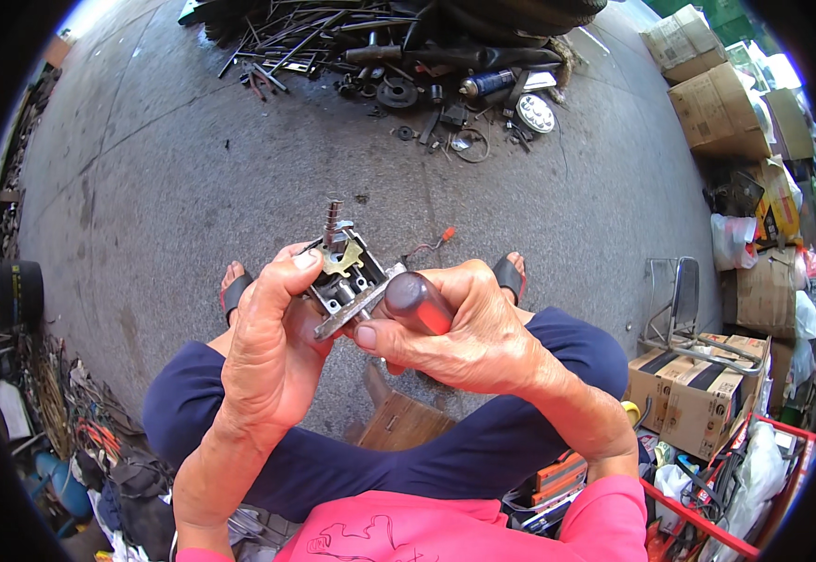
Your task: The person sits on the floor and uses a screwdriver to disassemble a small mechanical component, removing screws and separating internal parts. The person then reassembles the component by inserting parts back into the housing and tightening screws.
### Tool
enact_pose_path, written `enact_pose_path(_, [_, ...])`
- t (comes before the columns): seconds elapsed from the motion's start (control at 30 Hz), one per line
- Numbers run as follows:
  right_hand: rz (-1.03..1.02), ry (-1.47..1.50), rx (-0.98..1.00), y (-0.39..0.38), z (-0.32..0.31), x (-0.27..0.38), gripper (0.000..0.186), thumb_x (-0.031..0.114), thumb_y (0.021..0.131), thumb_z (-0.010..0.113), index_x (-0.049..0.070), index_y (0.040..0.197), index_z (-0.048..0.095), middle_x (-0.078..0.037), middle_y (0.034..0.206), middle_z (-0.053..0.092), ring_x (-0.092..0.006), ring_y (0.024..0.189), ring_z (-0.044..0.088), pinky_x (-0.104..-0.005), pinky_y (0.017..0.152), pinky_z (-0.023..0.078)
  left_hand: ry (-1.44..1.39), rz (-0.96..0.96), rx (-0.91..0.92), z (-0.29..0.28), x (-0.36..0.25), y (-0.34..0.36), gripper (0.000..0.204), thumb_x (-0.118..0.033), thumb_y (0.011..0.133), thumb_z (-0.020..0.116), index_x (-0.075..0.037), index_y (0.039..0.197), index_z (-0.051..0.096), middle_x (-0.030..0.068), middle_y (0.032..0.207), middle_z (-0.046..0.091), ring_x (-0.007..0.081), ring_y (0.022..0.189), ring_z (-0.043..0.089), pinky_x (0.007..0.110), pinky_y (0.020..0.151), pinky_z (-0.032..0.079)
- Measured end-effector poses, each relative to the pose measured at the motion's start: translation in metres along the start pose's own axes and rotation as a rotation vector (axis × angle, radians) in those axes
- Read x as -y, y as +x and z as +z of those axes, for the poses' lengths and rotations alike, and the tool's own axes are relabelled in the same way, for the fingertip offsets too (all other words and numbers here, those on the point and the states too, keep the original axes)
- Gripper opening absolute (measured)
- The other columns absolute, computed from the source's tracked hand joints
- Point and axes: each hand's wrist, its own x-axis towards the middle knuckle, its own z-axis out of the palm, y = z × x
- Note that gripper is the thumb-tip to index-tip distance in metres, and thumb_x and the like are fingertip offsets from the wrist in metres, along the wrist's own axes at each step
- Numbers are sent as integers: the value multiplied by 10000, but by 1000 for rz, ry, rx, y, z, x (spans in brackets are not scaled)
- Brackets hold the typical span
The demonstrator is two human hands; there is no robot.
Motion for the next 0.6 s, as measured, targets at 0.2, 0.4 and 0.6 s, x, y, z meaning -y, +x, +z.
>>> enact_pose_path(0.2, [-55,-68,-19,1,0,3,127,102,818,768,22,883,694,30,699,604,-18,655,511,-224,558,424,-21,15,-1,0,-2,-1,239,-144,910,601,10,1086,551,65,962,631,114,847,609,283,782,490])
enact_pose_path(0.4, [-84,-85,-107,2,9,15,176,37,750,795,32,680,634,53,568,543,-19,548,474,-203,512,368,-4,1,17,0,-3,-1,228,-183,912,583,-19,1068,555,58,968,633,119,863,610,288,803,486])
enact_pose_path(0.6, [-45,-74,-106,-1,6,12,179,43,745,808,29,685,640,56,575,539,-11,546,455,-203,499,350,28,3,20,2,-3,-1,201,-226,904,575,-76,1036,595,24,937,656,116,852,628,290,771,492])
